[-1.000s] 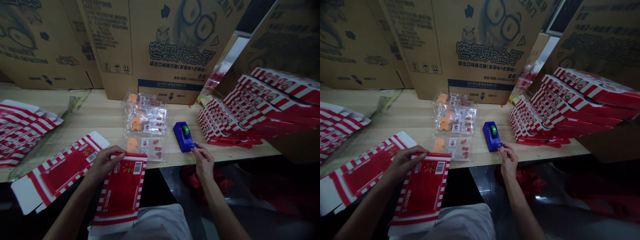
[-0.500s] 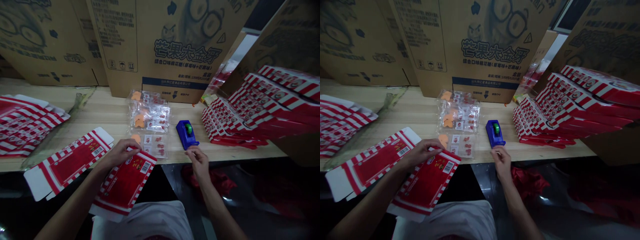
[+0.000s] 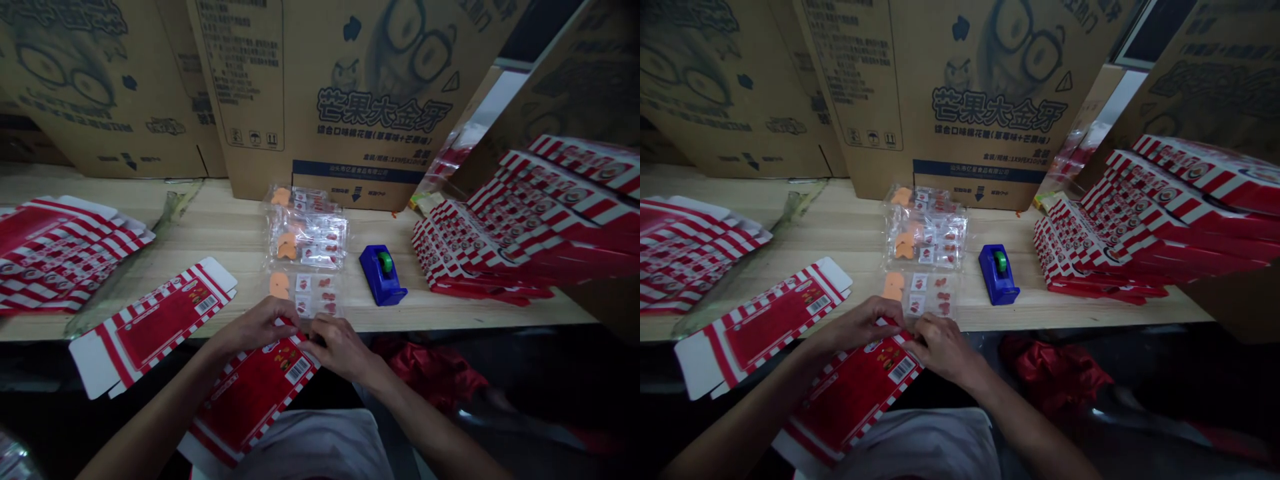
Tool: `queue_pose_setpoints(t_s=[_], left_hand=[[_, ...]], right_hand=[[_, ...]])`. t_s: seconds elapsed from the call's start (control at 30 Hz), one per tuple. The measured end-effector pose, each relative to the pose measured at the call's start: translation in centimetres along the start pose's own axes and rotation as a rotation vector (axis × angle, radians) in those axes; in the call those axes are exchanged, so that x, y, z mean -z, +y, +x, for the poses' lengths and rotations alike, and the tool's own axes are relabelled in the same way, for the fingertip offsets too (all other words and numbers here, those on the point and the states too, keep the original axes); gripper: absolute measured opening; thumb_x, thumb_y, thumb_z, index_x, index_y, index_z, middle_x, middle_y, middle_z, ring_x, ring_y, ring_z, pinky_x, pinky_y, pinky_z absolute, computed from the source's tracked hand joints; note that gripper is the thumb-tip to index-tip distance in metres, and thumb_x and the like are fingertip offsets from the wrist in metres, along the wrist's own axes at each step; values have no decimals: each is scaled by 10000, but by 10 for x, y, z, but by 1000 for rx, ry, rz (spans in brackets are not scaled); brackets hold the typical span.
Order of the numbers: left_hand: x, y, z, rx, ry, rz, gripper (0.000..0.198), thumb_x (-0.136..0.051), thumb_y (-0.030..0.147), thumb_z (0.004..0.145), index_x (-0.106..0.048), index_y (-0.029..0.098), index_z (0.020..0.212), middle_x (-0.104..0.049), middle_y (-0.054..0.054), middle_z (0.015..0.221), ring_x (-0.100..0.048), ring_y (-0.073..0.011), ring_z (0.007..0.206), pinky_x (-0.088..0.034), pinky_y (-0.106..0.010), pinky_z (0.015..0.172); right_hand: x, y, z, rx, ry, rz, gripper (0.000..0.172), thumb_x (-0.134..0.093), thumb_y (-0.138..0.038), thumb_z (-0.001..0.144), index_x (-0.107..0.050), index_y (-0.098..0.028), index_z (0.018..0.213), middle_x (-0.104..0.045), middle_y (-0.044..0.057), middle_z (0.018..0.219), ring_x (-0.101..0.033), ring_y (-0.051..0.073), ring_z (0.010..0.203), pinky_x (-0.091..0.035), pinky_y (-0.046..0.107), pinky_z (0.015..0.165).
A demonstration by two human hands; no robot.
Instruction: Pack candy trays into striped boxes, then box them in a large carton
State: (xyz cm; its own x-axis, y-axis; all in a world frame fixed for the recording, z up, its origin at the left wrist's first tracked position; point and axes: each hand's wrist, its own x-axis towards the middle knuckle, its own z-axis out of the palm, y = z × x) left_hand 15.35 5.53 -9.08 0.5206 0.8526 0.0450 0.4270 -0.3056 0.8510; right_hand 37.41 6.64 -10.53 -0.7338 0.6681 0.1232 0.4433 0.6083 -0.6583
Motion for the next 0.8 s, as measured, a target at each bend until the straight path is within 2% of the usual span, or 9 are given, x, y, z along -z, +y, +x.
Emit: queue_pose_setpoints(t_s=[0.13, 0.23, 0.37, 0.43, 0.5, 0.57, 0.67, 0.73, 0.8], left_hand=[[4, 11, -9, -11, -23, -47, 130, -601, 247, 866, -670, 155, 805, -660, -21, 793, -600, -120, 754, -450, -230, 725], [5, 30, -12, -45, -122, -164, 124, -636, 265, 854, -702, 164, 823, -674, -31, 800, -614, -122, 746, -458, -233, 718], [8, 56, -16, -85, -182, -249, 119, -637, 242, 846, -735, 175, 841, -687, -54, 802, -626, -133, 731, -464, -238, 687], [14, 60, -23, -88, -198, -282, 129, -628, 235, 848, -741, 174, 842, -696, -65, 808, -637, -142, 731, -474, -242, 681], [26, 55, -36, -54, -139, -295, 129, -638, 247, 840, -742, 174, 861, -707, -71, 820, -651, -151, 741, -493, -248, 692], [42, 41, -57, 63, 96, -280, 123, -674, 268, 811, -741, 181, 866, -715, -64, 845, -659, -159, 763, -509, -245, 699], [62, 11, -99, 371, 787, -334, 194, -746, 306, 721, -721, 187, 873, -712, -32, 852, -656, -159, 716, -522, -234, 628], [68, -11, -128, 513, 1263, -441, 316, -774, 320, 654, -691, 189, 929, -693, -8, 799, -642, -158, 649, -534, -255, 593], [65, -29, -154, 592, 1530, -456, 412, -781, 334, 616, -664, 188, 982, -670, 0, 782, -639, -165, 647, -550, -287, 619]], right_hand=[[-3, -3, -2, -193, 14, 315, 223, -743, -325, 774, -612, -172, 870, -637, 4, 748, -567, 141, 677, -399, 243, 618], [-6, 1, 1, -308, -218, 779, 440, -843, -430, 606, -623, -158, 874, -620, -25, 698, -554, 122, 619, -393, 225, 570], [-29, 0, 5, -334, -585, 1374, 509, -918, -420, 417, -676, -129, 757, -657, -19, 718, -581, 115, 638, -447, 248, 674], [-43, -5, 8, -336, -659, 1557, 528, -927, -411, 389, -687, -118, 757, -662, -7, 706, -600, 128, 656, -462, 267, 714], [-51, -10, 17, -350, -654, 1612, 474, -896, -437, 479, -680, -115, 752, -633, -10, 651, -588, 123, 622, -462, 262, 684], [-48, -11, 33, -351, -483, 1489, 372, -819, -447, 630, -662, -126, 736, -598, -21, 612, -547, 100, 560, -434, 232, 607], [-30, 3, 69, -219, -54, 1017, 243, -689, -378, 785, -645, -148, 719, -608, -11, 638, -543, 107, 580, -414, 223, 585], [-17, 20, 94, -123, 147, 624, 148, -634, -286, 814, -648, -152, 751, -644, 17, 719, -582, 141, 681, -443, 251, 660], [-10, 37, 114, -69, 208, 224, 81, -598, -207, 818, -658, -152, 821, -672, 48, 833, -604, 174, 802, -454, 284, 751]])
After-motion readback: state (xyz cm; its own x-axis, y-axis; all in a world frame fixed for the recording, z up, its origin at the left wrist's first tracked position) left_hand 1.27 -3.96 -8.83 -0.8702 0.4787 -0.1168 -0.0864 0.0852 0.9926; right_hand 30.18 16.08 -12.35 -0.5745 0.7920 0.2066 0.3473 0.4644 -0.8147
